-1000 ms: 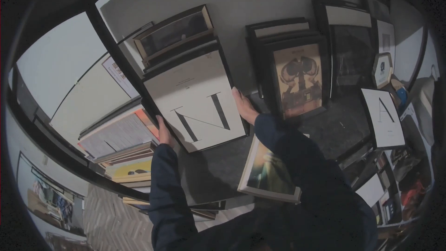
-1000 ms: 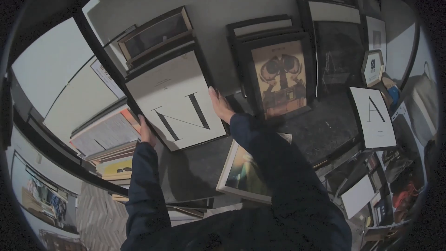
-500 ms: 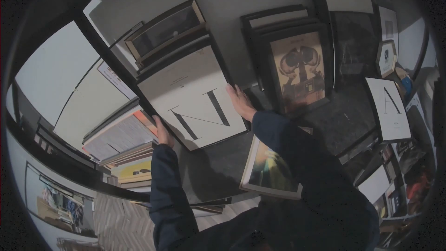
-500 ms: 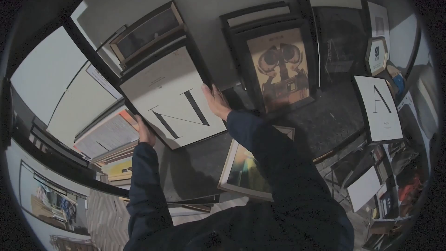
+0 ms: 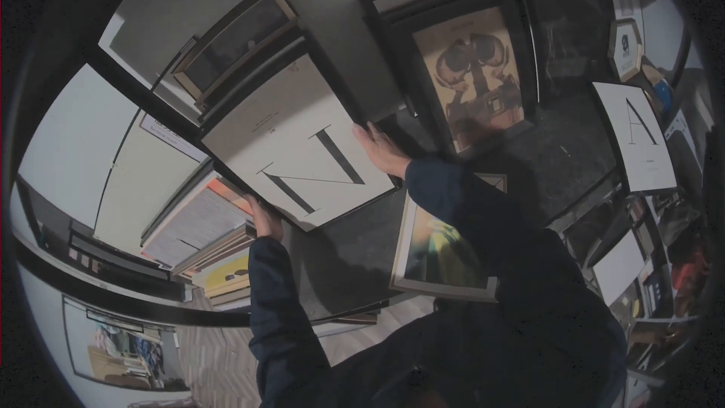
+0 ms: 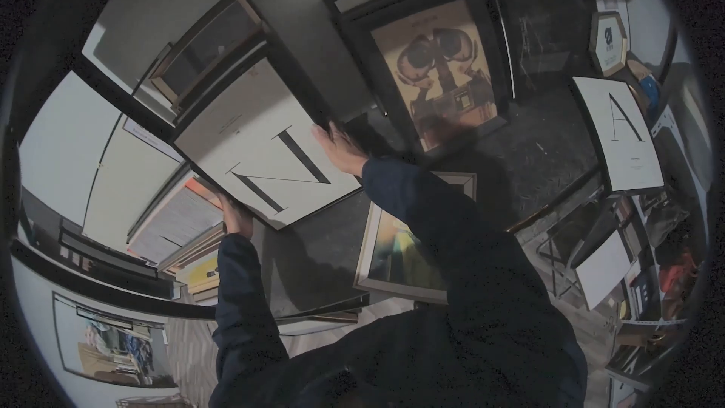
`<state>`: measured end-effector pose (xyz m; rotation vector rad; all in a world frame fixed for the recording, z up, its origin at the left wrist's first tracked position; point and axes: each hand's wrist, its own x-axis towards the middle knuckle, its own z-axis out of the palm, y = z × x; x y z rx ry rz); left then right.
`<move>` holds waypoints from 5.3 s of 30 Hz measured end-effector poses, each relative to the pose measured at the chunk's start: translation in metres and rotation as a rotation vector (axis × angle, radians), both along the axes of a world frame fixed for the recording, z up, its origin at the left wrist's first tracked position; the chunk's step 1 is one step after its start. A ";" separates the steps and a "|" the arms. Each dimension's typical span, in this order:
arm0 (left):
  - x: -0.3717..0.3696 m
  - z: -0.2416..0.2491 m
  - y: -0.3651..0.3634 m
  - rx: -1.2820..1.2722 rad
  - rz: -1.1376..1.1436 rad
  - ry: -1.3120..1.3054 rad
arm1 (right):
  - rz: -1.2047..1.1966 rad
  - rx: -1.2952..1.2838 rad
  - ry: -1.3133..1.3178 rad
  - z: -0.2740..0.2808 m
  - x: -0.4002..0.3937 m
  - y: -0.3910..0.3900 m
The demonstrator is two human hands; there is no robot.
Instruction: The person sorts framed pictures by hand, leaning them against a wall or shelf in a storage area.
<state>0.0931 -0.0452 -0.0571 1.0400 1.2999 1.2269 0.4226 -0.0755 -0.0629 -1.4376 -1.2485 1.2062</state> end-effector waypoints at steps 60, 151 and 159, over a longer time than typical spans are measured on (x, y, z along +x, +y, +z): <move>0.013 -0.031 -0.016 0.043 0.116 -0.031 | 0.072 0.043 -0.175 -0.021 0.010 -0.027; 0.413 -0.030 -0.325 0.382 -1.120 0.754 | -0.952 -0.541 -0.458 -0.128 0.790 -0.516; 0.445 -0.035 -0.338 0.403 -1.145 0.736 | -0.873 -0.530 -0.086 -0.103 0.743 -0.501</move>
